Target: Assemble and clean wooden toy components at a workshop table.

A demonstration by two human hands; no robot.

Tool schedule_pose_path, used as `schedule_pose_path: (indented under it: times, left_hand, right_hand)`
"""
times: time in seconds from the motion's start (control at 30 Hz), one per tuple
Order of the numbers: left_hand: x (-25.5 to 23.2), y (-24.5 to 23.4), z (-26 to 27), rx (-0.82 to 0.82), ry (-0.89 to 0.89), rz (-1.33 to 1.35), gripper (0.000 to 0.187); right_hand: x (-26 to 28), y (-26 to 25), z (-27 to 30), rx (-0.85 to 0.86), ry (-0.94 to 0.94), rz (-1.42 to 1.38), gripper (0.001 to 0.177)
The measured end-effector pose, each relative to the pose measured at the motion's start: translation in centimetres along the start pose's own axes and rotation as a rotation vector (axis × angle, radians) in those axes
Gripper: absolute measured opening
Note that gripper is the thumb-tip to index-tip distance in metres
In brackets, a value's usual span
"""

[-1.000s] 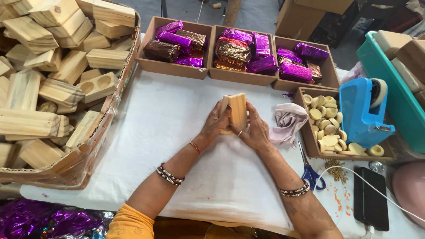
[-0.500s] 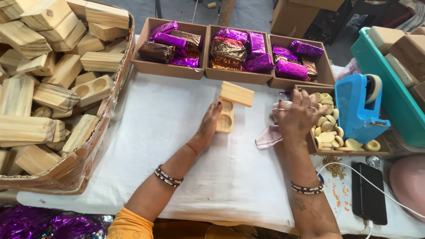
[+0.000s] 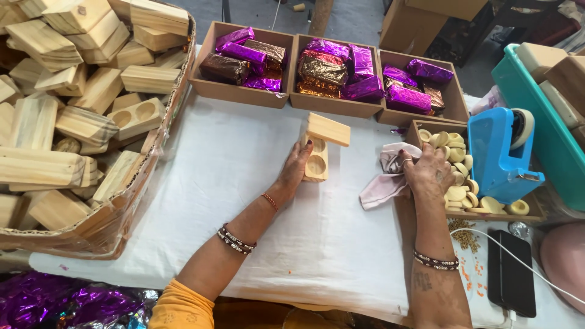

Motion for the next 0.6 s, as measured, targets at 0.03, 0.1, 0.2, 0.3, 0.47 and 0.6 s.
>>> schedule_pose_path:
  times: [0.03,0.1,0.2,0.3,0.47,0.6]
  left_hand:
    - [0.0,0.0,0.0,0.006,0.005,-0.025,0.073]
    - [0.0,0.1,-0.1,0.012,0.013,-0.050,0.072]
    - [0.0,0.0,-0.1,-0.012,0.004,-0.104,0.069]
    - [-0.1,0.2,0.0,0.002,0.003,-0.070,0.067]
    - [-0.1,0.5,0.1,0.000,-0.017,-0.089,0.066]
    - [0.5,1.2,0.1,0.050,0.043,-0.084,0.065]
  right_hand:
    - [0.0,0.1,0.0,-0.014,-0.003,-0.012,0.065]
    - [-0.1,0.1,0.1,-0.029,-0.008,-0.023,0.062]
    - [0.3,-2.1,0.8,-0.207,-0.029,-0.080,0.058]
    - [0.2,-3.8,1.6,-0.359,-0.042,-0.235,0.052]
    - [1.9,-8.2,4.9,-0.815,-0.311,-0.400,0.029]
    - [4.6,-7.9,6.8,-0.871,-0.397,-0.482,0.030]
Point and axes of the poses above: each hand's wrist, its own z-axis away from the middle knuckle, its own y-axis out of the palm, x = y × z, the point moved 10 cm from there along -z, towards the middle knuckle, and after that the axes turned 7 degrees about z, right-handed, at the moved point
